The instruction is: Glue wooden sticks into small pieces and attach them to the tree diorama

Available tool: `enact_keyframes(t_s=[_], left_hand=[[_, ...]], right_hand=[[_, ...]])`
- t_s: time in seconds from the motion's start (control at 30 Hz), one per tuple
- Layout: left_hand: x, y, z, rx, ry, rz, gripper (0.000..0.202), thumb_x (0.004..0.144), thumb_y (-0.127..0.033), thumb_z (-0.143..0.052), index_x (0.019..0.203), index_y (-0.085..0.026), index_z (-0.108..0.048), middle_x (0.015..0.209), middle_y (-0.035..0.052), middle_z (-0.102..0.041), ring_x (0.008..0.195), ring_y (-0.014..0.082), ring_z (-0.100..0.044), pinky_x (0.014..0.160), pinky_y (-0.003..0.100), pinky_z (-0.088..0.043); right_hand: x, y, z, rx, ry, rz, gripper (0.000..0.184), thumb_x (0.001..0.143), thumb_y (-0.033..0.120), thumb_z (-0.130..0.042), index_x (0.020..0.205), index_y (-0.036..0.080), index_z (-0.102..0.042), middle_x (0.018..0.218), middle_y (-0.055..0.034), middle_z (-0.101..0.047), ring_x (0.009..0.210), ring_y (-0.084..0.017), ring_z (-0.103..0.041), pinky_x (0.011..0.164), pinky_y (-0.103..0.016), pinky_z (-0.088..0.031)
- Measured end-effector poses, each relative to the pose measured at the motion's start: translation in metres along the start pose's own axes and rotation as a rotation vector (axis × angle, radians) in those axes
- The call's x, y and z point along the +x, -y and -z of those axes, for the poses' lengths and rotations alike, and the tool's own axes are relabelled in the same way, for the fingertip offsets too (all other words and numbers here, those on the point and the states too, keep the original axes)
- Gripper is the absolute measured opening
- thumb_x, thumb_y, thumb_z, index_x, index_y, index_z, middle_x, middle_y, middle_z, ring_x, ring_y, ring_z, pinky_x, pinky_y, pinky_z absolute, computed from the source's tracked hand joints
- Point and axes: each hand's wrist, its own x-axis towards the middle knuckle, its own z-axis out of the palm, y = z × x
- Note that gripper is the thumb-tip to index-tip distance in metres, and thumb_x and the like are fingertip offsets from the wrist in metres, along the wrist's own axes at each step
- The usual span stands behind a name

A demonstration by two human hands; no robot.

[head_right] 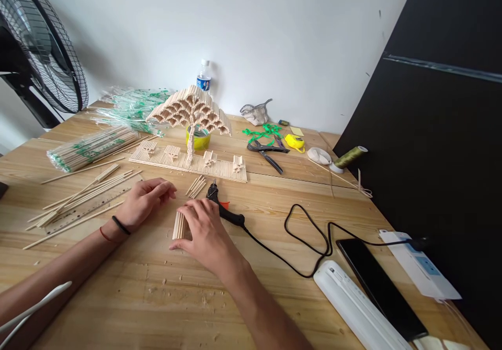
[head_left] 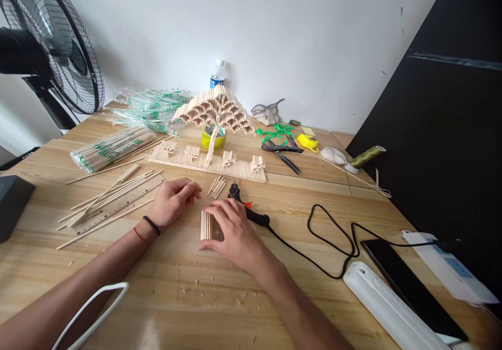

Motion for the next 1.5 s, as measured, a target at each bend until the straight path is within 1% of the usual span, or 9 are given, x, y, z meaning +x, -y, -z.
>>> enact_keyframes(t_s=[0.23,0.53,0.7,0.8,0.87,0.93,1.03,1.3,1.5], left_hand=[[0.002,0.008,-0.003,-0.037,-0.023,0.008,0.034,0.077,-0.046,-0.081,0.086,-0.013,-0.081,0.066,0.0056,-0.074,0.054,0.0128,-0.058,0.054,0.025,-0.049],[-0.001,0.0,0.001,0.232,-0.065,-0.031,0.058,0.097,-0.061,-0.055,0.069,-0.014,-0.076,0.058,0.006,-0.07,0.057,0.0156,-0.065,0.061,0.027,-0.052],[-0.001,0.004,-0.001,0.131,-0.001,-0.132,0.036,0.093,-0.034,-0.059,0.116,-0.014,-0.077,0.115,0.0132,-0.076,0.054,0.0109,-0.067,0.051,0.025,-0.053],[-0.001,0.005,-0.002,0.16,-0.004,-0.262,0.03,0.087,-0.025,-0.063,0.11,-0.017,-0.08,0.13,0.0148,-0.071,0.096,0.0215,-0.077,0.07,0.028,-0.061],[-0.001,0.004,-0.002,0.168,-0.022,-0.267,0.026,0.085,-0.028,-0.067,0.105,-0.017,-0.081,0.114,0.0134,-0.076,0.1,0.023,-0.075,0.074,0.028,-0.061],[-0.002,0.001,-0.002,0.176,-0.025,-0.156,0.028,0.089,-0.038,-0.068,0.1,-0.015,-0.08,0.081,0.0073,-0.075,0.067,0.0165,-0.069,0.057,0.025,-0.054],[-0.004,-0.003,-0.002,0.237,-0.031,-0.049,0.044,0.094,-0.053,-0.064,0.082,-0.013,-0.077,0.046,-0.0035,-0.052,0.042,0.0096,-0.044,0.042,0.022,-0.033],[-0.009,-0.008,-0.009,-0.074,0.18,-0.209,0.036,0.091,-0.046,-0.075,0.106,-0.014,-0.082,0.097,0.0097,-0.077,0.058,0.0096,-0.061,0.054,0.022,-0.052],[-0.009,-0.006,-0.01,-0.072,0.23,-0.177,0.034,0.094,-0.045,-0.073,0.094,-0.012,-0.079,0.072,0.0048,-0.074,0.056,0.011,-0.062,0.055,0.021,-0.051]], right_hand=[[-0.003,-0.003,0.004,-0.027,0.06,-0.061,0.077,0.068,0.048,-0.097,0.132,0.023,-0.063,0.129,-0.0133,-0.07,0.121,-0.036,-0.059,0.105,-0.056,-0.047],[-0.001,0.0,0.022,0.135,0.01,-0.104,0.062,0.079,0.027,-0.093,0.132,0.024,-0.062,0.13,-0.0107,-0.073,0.124,-0.032,-0.063,0.11,-0.054,-0.047],[-0.002,-0.002,0.028,0.393,-0.134,-0.282,0.051,0.087,0.035,-0.084,0.133,0.027,-0.063,0.132,-0.0088,-0.073,0.121,-0.029,-0.069,0.104,-0.046,-0.055],[-0.003,-0.006,0.028,0.634,-0.183,-0.327,0.053,0.087,0.042,-0.083,0.133,0.027,-0.062,0.138,-0.0092,-0.071,0.125,-0.027,-0.068,0.11,-0.046,-0.053],[-0.002,-0.008,0.028,0.806,-0.198,-0.355,0.055,0.086,0.045,-0.084,0.133,0.026,-0.062,0.141,-0.0102,-0.069,0.128,-0.026,-0.067,0.112,-0.044,-0.052],[-0.001,-0.01,0.029,0.962,-0.182,-0.397,0.053,0.087,0.048,-0.082,0.131,0.026,-0.062,0.14,-0.0111,-0.07,0.126,-0.026,-0.069,0.109,-0.043,-0.054],[0.001,-0.01,0.031,1.141,-0.16,-0.441,0.047,0.091,0.053,-0.077,0.125,0.024,-0.064,0.129,-0.0113,-0.076,0.11,-0.025,-0.076,0.095,-0.039,-0.06],[0.003,-0.008,0.029,1.284,-0.084,-0.476,0.043,0.092,0.061,-0.073,0.103,0.022,-0.059,0.084,-0.0033,-0.08,0.075,-0.021,-0.08,0.072,-0.033,-0.061],[0.0,-0.008,0.032,1.117,-0.005,-0.48,0.041,0.096,0.061,-0.067,0.102,0.021,-0.062,0.083,-0.0044,-0.078,0.075,-0.021,-0.079,0.072,-0.033,-0.062]])
